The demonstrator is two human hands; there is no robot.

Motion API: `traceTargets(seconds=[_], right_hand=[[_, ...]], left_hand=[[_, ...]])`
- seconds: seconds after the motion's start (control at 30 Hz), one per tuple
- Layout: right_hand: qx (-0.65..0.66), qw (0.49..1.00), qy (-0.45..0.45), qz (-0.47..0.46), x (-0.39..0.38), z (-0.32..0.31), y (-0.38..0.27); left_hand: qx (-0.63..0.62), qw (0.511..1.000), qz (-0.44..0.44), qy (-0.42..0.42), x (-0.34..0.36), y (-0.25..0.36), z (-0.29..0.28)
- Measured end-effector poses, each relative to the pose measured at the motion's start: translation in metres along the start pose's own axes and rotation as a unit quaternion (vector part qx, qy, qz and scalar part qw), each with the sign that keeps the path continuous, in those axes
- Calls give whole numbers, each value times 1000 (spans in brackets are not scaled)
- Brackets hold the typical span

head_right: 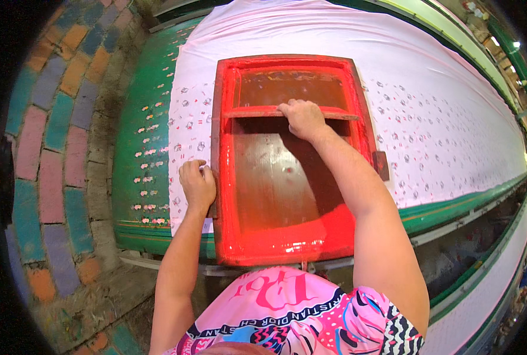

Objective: The person uses a red rectangular screen-printing frame to apply a pattern onto a white textile laid on a green conveyor. They repeatedly pull a squeegee across the frame, lift and reposition the frame, and continue printing along the fabric.

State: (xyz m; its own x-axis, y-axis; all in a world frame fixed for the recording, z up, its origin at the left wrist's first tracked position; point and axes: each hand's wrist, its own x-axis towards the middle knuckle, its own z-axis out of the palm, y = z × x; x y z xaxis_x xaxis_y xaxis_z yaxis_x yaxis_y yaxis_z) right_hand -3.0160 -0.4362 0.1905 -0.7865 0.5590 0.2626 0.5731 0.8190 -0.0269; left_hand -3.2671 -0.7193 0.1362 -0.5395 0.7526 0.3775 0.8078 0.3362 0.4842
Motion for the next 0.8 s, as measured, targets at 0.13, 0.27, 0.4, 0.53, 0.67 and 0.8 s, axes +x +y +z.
traceTargets(seconds=[0.13,0.27,0.4,0.53,0.67,0.8], right_hand=[[-11,1000,12,-2,61,23,44],[-17,1000,11,17,106,39,73],[-2,999,-31,29,141,38,95],[-18,999,7,35,147,30,107],[12,998,56,17,140,46,131],[-4,1000,9,11,144,44,136]], left_hand=[[9,1000,0,7,0,2,-1],[14,1000,-7,11,2,7,-3],[24,1000,-12,-1,2,10,-6],[16,1000,2,3,6,17,-10],[16,1000,-1,-20,8,18,-12],[14,999,4,-28,6,18,-13]])
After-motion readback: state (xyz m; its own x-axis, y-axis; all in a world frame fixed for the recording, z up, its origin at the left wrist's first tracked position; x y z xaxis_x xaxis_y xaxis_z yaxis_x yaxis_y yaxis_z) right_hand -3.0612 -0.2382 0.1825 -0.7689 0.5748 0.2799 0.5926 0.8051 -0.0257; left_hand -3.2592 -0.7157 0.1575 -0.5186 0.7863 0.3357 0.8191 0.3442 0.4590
